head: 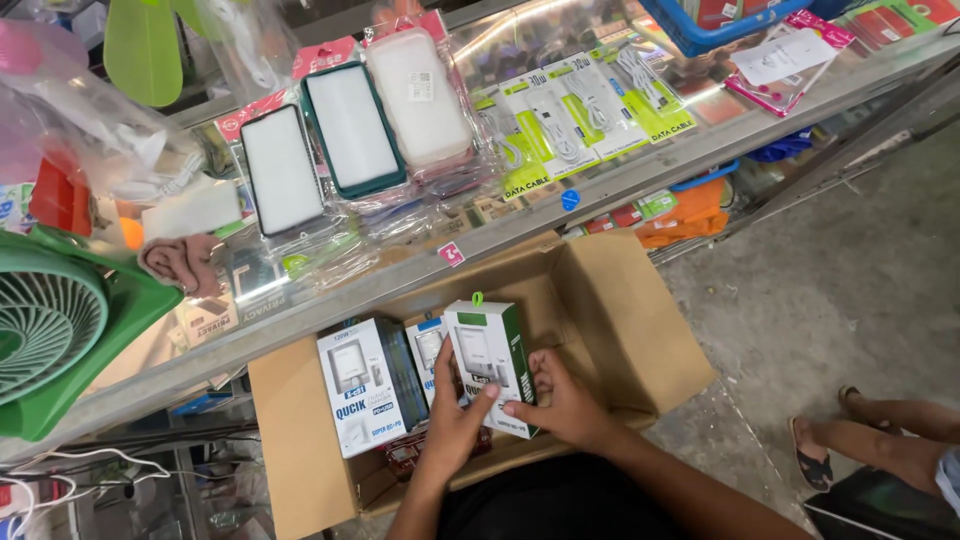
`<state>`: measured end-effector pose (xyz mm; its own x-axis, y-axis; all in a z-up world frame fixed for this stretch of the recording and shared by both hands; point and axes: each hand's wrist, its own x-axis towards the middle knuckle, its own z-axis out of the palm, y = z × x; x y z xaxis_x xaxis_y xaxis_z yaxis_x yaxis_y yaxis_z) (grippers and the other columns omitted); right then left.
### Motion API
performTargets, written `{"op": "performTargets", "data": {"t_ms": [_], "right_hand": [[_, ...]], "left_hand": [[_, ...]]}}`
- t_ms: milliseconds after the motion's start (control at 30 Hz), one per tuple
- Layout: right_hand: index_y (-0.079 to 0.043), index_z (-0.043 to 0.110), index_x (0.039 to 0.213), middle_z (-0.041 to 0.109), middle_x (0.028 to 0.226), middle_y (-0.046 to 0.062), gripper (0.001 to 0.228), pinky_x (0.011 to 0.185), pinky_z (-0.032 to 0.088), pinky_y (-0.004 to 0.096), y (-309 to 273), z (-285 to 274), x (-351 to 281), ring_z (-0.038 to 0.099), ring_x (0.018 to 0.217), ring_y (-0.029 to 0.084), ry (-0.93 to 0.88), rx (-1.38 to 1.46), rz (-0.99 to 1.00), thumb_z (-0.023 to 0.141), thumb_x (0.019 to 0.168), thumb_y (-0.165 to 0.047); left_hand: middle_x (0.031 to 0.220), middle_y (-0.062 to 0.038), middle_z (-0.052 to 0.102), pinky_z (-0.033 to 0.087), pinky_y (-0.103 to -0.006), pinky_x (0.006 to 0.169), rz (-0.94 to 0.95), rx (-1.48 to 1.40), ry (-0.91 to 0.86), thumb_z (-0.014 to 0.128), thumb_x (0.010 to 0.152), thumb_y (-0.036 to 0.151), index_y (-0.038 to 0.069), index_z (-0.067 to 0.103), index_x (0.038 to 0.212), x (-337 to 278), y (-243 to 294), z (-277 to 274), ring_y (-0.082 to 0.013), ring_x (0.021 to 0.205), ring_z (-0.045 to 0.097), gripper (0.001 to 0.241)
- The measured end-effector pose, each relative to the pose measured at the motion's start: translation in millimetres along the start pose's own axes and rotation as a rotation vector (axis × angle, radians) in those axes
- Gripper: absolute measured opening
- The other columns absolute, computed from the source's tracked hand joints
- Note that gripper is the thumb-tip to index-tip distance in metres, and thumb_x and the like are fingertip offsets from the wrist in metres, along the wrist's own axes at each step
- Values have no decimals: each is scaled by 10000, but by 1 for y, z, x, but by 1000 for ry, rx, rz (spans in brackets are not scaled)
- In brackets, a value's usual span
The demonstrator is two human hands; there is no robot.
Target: The person takes packaged phone chargers, adapter boxes, and data cable packages out of a cardboard box and arranges them one by one on the glass display shelf, lining up the white charger packages with the existing stock. Near the end, the person also places red-packaged accessory items from the box onto the shelf.
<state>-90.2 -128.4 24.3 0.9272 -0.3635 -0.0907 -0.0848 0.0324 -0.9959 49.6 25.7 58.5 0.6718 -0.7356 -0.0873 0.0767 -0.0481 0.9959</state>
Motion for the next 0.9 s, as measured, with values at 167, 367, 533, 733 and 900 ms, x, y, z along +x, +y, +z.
{"op": "performTargets", "data": {"t_ms": [167, 367, 533, 733, 900], "right_hand": [[-72, 472, 1258, 641, 1124, 53, 620, 926, 539, 345, -68, 9, -4, 653, 1070, 161, -128, -177, 55, 868, 796, -192], [-49, 650, 1197, 688, 1088, 70, 274, 989, 516, 336, -92, -28, 5, 645, 1078, 176, -171, -141, -81, 732, 960, -159], [-85, 683, 1237, 661, 1066, 45, 359, 845, 532, 311, -164, -33, 7, 619, 936, 165, -50, -342, -189, 739, 883, -121], [-73, 718, 1017, 690, 1030, 50, 138, 847, 551, 323, -170, -30, 4, 697, 982, 188, -256, -303, -322, 775, 895, -104], [-55, 707, 968, 722, 963, 43, 113, 828, 547, 332, -169, -30, -4, 711, 918, 194, -231, -254, -273, 776, 888, -96]], "left_hand": [[1598, -204, 335, 313, -404, 1172, -20, 7, -110, 783, 843, 270, 76, 26, 1628, -4, 18, -3, -299, 1442, 391, 1107], [1553, -225, 425, 363, -435, 1167, -237, -349, -502, 796, 783, 467, 58, 151, 1634, -22, 26, -40, -328, 1391, 477, 1144], [1519, -230, 478, 394, -451, 1183, -346, -678, -823, 784, 806, 569, -14, 258, 1613, -33, 25, -38, -314, 1357, 524, 1126], [1505, -219, 484, 385, -438, 1175, -393, -713, -863, 773, 794, 611, -23, 277, 1610, -37, 35, -36, -298, 1320, 529, 1146], [1547, -246, 461, 342, -425, 1194, -347, -516, -842, 758, 791, 627, -36, 272, 1609, -38, 28, -48, -308, 1387, 481, 1160]]}}
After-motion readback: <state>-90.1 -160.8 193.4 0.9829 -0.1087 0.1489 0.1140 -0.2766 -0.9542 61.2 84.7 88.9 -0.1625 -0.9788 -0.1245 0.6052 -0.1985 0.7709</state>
